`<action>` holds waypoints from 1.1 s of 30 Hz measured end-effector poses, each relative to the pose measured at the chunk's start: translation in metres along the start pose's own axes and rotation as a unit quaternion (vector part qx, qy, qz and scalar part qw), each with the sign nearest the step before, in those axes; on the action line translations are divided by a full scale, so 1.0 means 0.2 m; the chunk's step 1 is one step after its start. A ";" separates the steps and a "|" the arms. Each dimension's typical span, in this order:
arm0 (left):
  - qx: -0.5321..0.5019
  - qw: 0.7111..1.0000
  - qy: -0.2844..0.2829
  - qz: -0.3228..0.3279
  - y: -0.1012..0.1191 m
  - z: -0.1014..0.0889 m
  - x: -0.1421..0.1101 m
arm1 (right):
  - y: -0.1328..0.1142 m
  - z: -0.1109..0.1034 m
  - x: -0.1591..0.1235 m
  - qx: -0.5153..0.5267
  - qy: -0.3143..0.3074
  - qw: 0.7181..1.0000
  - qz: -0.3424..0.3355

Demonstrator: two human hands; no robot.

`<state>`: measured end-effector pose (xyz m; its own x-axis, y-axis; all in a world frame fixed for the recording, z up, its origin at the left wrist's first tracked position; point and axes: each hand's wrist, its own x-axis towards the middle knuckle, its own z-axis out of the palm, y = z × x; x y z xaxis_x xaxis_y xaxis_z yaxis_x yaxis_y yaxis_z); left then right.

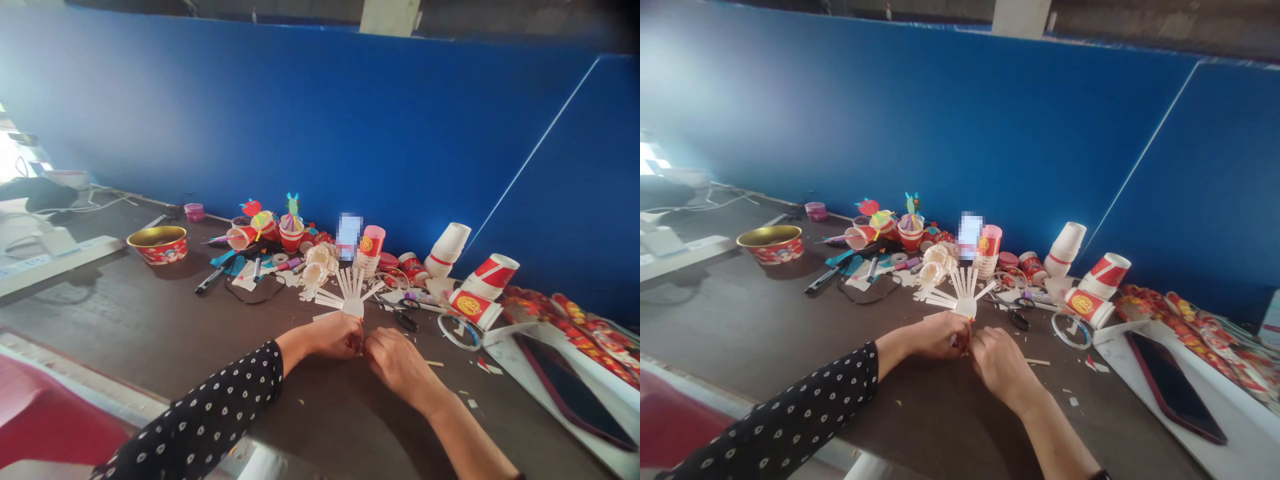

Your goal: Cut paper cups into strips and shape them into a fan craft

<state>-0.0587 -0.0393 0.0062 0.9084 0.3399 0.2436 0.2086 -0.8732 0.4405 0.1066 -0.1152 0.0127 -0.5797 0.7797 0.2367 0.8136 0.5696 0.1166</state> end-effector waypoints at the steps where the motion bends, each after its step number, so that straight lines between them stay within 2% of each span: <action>1: -0.001 1.000 0.000 0.004 0.00 0.00 0.00 | 0.00 0.00 0.00 0.001 0.002 1.000 0.009; 10: -0.024 0.999 0.004 -0.031 0.01 0.00 0.00 | -0.02 0.00 0.01 0.026 -0.019 0.996 0.078; 15: -0.041 0.995 0.012 -0.091 0.04 0.01 0.01 | -0.02 -0.01 0.01 0.038 -0.016 0.995 0.095; 21: -0.044 0.986 0.000 -0.161 0.06 0.01 0.02 | 0.03 -0.03 -0.02 0.112 0.001 0.989 0.099; 27: -0.034 0.991 0.011 -0.128 0.03 0.04 0.02 | 0.01 -0.03 -0.01 0.145 -0.015 0.985 0.089; 33: -0.052 0.993 0.021 -0.105 0.01 0.04 0.02 | -0.03 -0.03 0.00 0.140 -0.050 0.979 0.140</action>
<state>-0.0523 -0.0434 0.0007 0.8322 0.5274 0.1713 0.3516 -0.7407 0.5725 0.1011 -0.1203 0.0187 -0.3488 0.9288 0.1253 0.9053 0.3685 -0.2112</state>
